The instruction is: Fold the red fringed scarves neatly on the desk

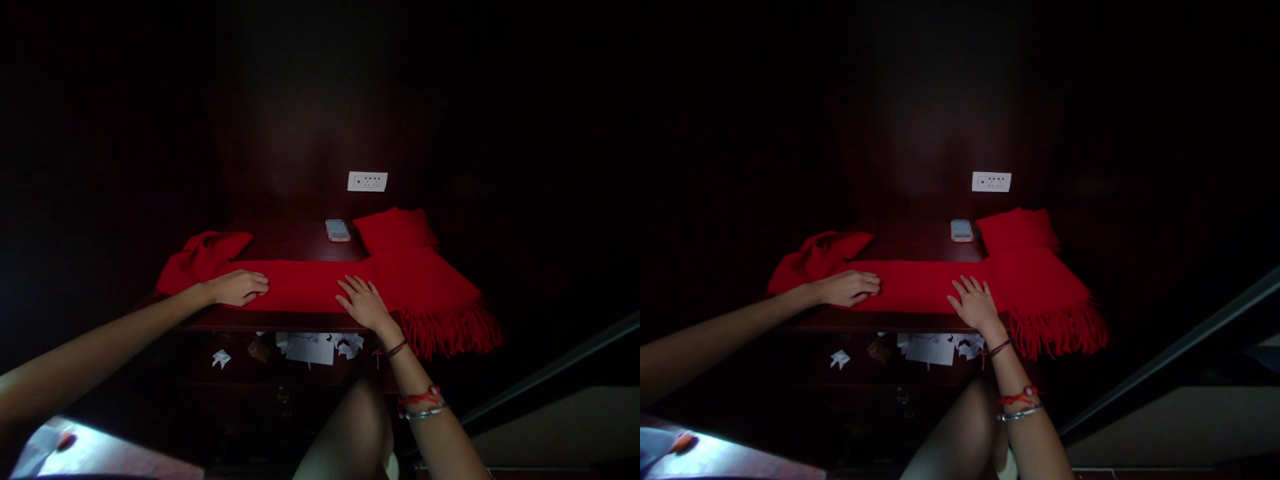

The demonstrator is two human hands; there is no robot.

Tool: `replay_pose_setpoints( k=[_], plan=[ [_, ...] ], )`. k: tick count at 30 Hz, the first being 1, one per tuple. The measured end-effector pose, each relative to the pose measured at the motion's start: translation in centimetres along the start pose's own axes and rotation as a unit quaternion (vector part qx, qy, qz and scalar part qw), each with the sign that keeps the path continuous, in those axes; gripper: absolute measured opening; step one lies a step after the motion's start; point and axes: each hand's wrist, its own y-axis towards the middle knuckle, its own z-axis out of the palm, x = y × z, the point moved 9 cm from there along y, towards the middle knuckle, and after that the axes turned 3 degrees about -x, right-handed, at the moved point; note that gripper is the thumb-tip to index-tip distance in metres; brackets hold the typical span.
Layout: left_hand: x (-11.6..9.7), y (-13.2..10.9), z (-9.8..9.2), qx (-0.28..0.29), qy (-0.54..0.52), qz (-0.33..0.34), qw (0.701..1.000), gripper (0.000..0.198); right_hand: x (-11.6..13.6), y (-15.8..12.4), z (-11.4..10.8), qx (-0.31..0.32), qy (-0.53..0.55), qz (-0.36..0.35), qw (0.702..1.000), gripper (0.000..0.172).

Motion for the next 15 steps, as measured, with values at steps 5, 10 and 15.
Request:
replay_pose_setpoints(
  k=[5, 10, 15],
  plan=[
    [5.2, -5.3, -0.4, 0.004, 0.04, -0.062, 0.997, 0.02, 0.0, 0.1, 0.1, -0.001, 0.0, -0.001, 1.0, 0.051],
    [-0.5, -0.3, -2.7, -0.106, -0.036, -0.03, 0.993, 0.03, -0.2, 0.1, 0.2, -0.008, 0.001, 0.001, 1.0, 0.05],
    [-5.4, 4.3, -1.0, -0.092, -0.089, 0.023, 0.992, 0.033, -0.2, 0.0, 0.0, -0.015, -0.001, -0.005, 1.0, 0.05]
  ],
)
